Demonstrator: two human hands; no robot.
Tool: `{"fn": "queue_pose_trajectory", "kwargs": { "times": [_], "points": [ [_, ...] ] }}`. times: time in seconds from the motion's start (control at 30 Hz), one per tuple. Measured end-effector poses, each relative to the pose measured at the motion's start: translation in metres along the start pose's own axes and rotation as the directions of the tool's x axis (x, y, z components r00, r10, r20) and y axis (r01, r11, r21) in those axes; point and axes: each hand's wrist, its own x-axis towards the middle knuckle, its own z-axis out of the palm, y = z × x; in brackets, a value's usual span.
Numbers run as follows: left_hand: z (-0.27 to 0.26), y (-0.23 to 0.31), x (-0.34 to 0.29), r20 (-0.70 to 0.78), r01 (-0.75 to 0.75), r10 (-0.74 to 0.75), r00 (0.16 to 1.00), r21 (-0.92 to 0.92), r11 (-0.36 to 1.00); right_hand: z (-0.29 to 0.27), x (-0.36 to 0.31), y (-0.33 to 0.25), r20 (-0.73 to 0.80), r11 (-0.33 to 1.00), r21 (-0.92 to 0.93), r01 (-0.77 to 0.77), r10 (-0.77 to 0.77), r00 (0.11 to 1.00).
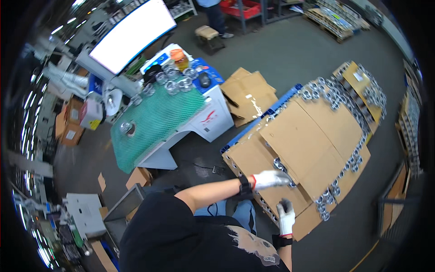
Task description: Organizing and arranging metal pistons on a workbench and into a storage bin.
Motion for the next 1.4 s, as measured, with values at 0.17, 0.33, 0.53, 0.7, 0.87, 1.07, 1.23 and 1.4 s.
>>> {"fn": "queue_pose_trajectory", "kwargs": {
  "times": [0.17,0.33,0.53,0.7,0.87,1.07,1.23,1.4],
  "points": [
    [0.001,-0.013,-0.052,-0.055,-0.1,0.084,0.995,-0.638,0.764,0.046,0.033,-0.126,0.088,0.82,0.558,0.129,-0.212,0.973],
    [-0.051,-0.003,-0.129,-0.174,-0.276,0.298,0.939,-0.896,0.348,0.117,0.044,-0.196,0.068,0.759,0.623,0.189,-0.293,0.954],
    [-0.127,-0.029,-0.252,-0.394,-0.449,0.319,0.862,-0.886,0.117,0.247,0.011,-0.309,0.1,0.86,0.445,0.25,-0.325,0.941],
    [-0.171,-0.044,-0.324,-0.608,-0.674,0.354,0.71,-0.732,0.096,0.337,0.012,-0.368,0.124,0.901,0.305,0.309,-0.359,0.925],
    [-0.203,-0.038,-0.353,-0.453,0.048,0.307,0.837,-0.498,-0.866,0.376,0.047,-0.38,0.163,0.866,0.477,0.149,-0.254,0.953],
    [-0.227,-0.055,-0.332,-0.437,0.228,0.476,0.763,-0.507,-0.831,0.373,0.095,-0.372,0.261,0.778,0.623,-0.078,-0.113,0.959],
    [-0.251,-0.056,-0.365,-0.36,-0.39,0.16,0.919,-0.777,0.494,0.311,0.219,-0.275,0.058,0.923,0.298,0.243,-0.272,0.961],
    [-0.344,-0.044,-0.371,-0.697,-0.252,0.207,0.687,0.039,0.967,0.231,0.245,-0.246,-0.04,0.645,0.762,-0.048,0.121,0.992]
  ]
}}
